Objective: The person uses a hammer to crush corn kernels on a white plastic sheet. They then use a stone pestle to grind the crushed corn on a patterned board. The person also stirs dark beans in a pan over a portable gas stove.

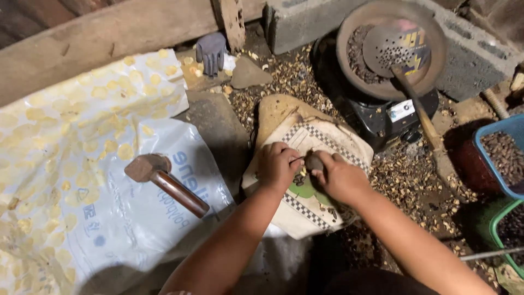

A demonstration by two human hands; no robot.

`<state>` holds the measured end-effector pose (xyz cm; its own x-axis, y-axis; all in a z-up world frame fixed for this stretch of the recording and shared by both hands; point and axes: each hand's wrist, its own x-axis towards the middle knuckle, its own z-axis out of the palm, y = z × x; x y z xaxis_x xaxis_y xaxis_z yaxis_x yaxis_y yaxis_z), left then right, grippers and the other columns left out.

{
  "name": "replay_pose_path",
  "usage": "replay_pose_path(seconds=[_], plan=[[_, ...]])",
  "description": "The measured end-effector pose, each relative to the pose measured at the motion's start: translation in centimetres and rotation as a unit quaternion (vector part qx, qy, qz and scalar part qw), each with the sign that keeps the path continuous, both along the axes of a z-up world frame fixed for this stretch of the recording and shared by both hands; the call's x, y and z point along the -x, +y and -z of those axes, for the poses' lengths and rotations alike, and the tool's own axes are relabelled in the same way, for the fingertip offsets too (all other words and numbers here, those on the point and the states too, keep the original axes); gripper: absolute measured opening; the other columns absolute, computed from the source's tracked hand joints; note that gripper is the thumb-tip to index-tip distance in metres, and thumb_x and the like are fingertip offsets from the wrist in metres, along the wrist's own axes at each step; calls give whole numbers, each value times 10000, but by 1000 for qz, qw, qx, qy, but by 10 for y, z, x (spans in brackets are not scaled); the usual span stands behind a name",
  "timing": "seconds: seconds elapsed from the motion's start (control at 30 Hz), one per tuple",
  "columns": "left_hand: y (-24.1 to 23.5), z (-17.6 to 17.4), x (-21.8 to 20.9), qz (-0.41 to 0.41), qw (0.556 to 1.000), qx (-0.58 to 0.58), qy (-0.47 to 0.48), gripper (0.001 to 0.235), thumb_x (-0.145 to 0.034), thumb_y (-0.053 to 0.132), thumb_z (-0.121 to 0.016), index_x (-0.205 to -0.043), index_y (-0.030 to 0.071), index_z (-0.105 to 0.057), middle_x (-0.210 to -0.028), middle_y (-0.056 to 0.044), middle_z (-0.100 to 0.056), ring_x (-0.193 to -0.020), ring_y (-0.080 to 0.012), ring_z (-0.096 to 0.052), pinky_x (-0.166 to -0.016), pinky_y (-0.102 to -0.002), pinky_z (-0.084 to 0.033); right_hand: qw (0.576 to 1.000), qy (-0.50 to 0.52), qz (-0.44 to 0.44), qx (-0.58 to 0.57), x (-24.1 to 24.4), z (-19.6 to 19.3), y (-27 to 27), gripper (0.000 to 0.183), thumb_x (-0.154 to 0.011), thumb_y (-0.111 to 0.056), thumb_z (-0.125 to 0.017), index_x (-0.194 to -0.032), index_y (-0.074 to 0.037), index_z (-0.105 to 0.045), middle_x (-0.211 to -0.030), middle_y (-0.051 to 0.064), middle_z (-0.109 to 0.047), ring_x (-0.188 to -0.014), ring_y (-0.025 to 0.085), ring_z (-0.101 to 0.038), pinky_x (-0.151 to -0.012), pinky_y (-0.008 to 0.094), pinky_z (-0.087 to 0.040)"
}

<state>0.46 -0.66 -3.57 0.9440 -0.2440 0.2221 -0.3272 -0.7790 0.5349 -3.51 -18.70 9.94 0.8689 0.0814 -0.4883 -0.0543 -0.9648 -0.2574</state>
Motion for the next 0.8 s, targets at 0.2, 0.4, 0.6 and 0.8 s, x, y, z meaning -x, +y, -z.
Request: replay_pose_path(seconds=[0.2, 0.4, 0.6, 0.8], plan=[[17, -32, 11, 6, 998, -8, -61, 411, -701, 288, -819, -1083, 214, -686, -977, -43, -612, -940, -298, -625, -850, -475, -465, 993, -89, 25, -75, -6, 11, 15, 502, -989, -423, -521, -1445, -240, -415, -1217, 216, -591, -982, 503, -705, -843, 597, -588], [28, -29, 5, 47, 995, 7, -91, 304, -791, 190, -710, -1093, 176, -684, -912, -84, -621, -897, -336, -626, -801, -476, -477, 992, -90, 36, -84, -13, 23, 6, 511, -994, -410, -535, -1456, -229, -412, -1174, 234, -608, -948, 530, -702, -847, 622, -577], [30, -36, 5, 79, 991, 49, -97, 287, -797, 122, -670, -1069, 210, -692, -898, -42, -629, -864, -306, -640, -770, -441, -508, 984, 16, 128, -120, -23, 40, -3, 491, -998, -447, -532, -1438, -269, -408, -1195, 269, -671, -1147, 506, -654, -1006, 604, -514], [25, -21, 1, 37, 994, 54, -85, 300, -765, 143, -704, -1057, 185, -651, -956, -39, -590, -932, -283, -622, -830, -430, -507, 991, -6, 109, -83, -7, 42, 8, 514, -1004, -491, -505, -1443, -254, -381, -1178, 250, -672, -1118, 478, -678, -976, 576, -544]])
